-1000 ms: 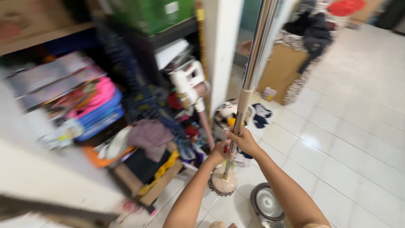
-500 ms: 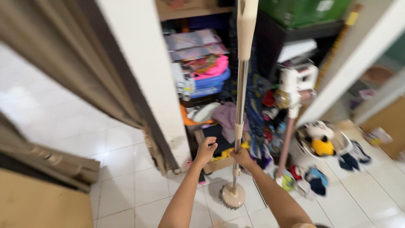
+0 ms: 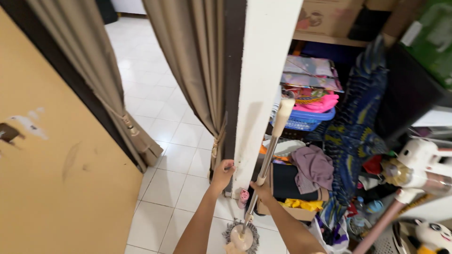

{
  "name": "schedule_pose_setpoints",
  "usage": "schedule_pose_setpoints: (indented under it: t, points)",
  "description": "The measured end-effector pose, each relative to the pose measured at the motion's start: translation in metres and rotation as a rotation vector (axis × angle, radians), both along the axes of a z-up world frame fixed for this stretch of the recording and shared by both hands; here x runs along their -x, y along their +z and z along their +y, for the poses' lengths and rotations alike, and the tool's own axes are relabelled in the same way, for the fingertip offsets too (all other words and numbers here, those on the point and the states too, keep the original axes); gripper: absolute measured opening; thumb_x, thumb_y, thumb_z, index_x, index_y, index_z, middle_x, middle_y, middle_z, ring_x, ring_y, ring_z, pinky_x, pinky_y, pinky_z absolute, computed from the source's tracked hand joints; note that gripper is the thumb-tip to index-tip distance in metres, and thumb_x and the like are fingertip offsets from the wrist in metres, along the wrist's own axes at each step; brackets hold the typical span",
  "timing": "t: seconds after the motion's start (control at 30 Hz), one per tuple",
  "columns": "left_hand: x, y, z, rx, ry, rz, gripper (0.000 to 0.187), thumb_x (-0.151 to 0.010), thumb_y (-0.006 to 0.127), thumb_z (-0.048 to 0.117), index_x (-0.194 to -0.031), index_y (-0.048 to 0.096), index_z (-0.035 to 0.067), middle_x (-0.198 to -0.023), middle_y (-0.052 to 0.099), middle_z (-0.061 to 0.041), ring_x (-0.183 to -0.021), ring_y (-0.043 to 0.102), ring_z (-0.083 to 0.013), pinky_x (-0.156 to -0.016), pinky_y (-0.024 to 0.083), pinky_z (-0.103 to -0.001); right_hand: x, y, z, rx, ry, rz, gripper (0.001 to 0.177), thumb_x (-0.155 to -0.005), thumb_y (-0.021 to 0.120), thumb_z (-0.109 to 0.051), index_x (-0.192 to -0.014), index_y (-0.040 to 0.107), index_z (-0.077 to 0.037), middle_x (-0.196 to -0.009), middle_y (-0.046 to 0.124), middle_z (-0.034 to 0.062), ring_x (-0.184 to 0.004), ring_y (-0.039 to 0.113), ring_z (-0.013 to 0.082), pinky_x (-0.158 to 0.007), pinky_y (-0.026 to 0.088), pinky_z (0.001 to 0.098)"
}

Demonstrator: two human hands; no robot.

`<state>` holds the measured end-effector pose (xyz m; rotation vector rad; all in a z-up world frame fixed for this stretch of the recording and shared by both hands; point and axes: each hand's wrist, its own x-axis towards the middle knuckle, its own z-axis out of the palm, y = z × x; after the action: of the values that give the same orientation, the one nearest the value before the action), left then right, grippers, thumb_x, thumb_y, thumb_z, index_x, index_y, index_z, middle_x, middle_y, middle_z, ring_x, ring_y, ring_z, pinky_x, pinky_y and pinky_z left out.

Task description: The person carries a broom, a vacuum cleaner, a mop bucket with a mop, and a cleaning detergent packet one at a time from the room into a storage closet area.

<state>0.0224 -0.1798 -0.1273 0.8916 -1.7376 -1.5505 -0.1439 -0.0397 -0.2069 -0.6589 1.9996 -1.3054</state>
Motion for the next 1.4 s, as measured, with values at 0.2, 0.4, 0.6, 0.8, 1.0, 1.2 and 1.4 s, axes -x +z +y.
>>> schedule_pose_setpoints:
  t: [0.2,0.4,0.6,0.8,1.0,1.2,1.4]
  points:
    - [-0.009,0.016,-0.012,-0.048,0.042,-0.02,0.039,-0.095,0.067,0.023,-0.131,0.062,0.008,-0.126,0.068,-0.01,-0.101,0.068,-0.0194,-0.089,0.053,-0.03,0.026,0.04,-0.056,0.143,-0.106,0.037,0.039,-0.086,0.079,-0.026,-0.113,0.067,-0.001,-0.099,0.073,0.0095,-0.087,0.066,0.0171,-0.077,0.053,0.0355]
    - [-0.027,0.022,-0.025,0.028,0.0,-0.04,0.038,-0.095,0.068,0.023,-0.13,0.064,0.008,-0.126,0.07,-0.009,-0.113,0.064,-0.014,-0.093,0.051,-0.029,0.031,0.051,-0.076,0.018,-0.205,0.148,0.047,-0.084,0.083,-0.028,-0.11,0.06,0.004,-0.096,0.071,0.0178,-0.083,0.068,0.0262,-0.074,0.055,0.0407]
    - [-0.082,0.029,-0.065,-0.14,-0.011,-0.075,0.039,-0.096,0.066,0.025,-0.132,0.063,0.011,-0.127,0.069,-0.007,-0.106,0.061,-0.023,-0.096,0.049,-0.032,0.021,0.061,-0.096,0.078,-0.419,0.448,0.068,-0.077,0.088,-0.037,-0.122,0.054,0.0,-0.107,0.07,0.0216,-0.098,0.07,0.0366,-0.088,0.053,0.0436]
    - [-0.166,0.028,-0.134,-0.057,0.042,-0.118,0.035,-0.095,0.068,0.026,-0.126,0.066,0.01,-0.127,0.069,-0.008,-0.121,0.061,-0.0173,-0.102,0.046,-0.034,-0.006,0.071,-0.114,0.088,-0.72,0.741,0.109,-0.074,0.088,-0.048,-0.147,0.03,0.008,-0.145,0.045,0.0326,-0.139,0.038,0.0491,-0.114,0.03,0.0614]
    - [-0.221,0.042,-0.205,-0.082,0.179,-0.076,0.035,-0.095,0.067,0.027,-0.127,0.065,0.01,-0.128,0.068,-0.006,-0.119,0.061,-0.0185,-0.1,0.048,-0.034,-0.077,0.095,-0.193,0.393,-0.562,1.189,0.106,-0.099,0.079,-0.041,-0.155,0.012,0.019,-0.166,0.021,0.0407,-0.16,0.013,0.0523,-0.12,-0.004,0.0728]
    - [-0.248,0.04,-0.288,-0.134,0.243,-0.023,0.038,-0.096,0.066,0.029,-0.129,0.063,0.011,-0.13,0.067,-0.005,-0.115,0.062,-0.0165,-0.095,0.05,-0.034,-0.136,0.128,-0.304,0.563,-0.032,1.107,0.058,-0.091,0.074,-0.022,-0.135,0.047,0.006,-0.162,0.032,0.0316,-0.155,0.021,0.0466,-0.126,0.021,0.0566]
    - [-0.238,0.004,-0.409,-0.027,0.29,-0.076,0.038,-0.098,0.066,0.033,-0.128,0.064,0.009,-0.128,0.069,-0.005,-0.122,0.06,-0.0164,-0.102,0.047,-0.034,-0.132,0.116,-0.425,0.317,0.435,0.814,0.055,-0.092,0.07,-0.014,-0.141,0.049,-0.003,-0.152,0.048,0.0191,-0.147,0.036,0.0348,-0.116,0.033,0.043]
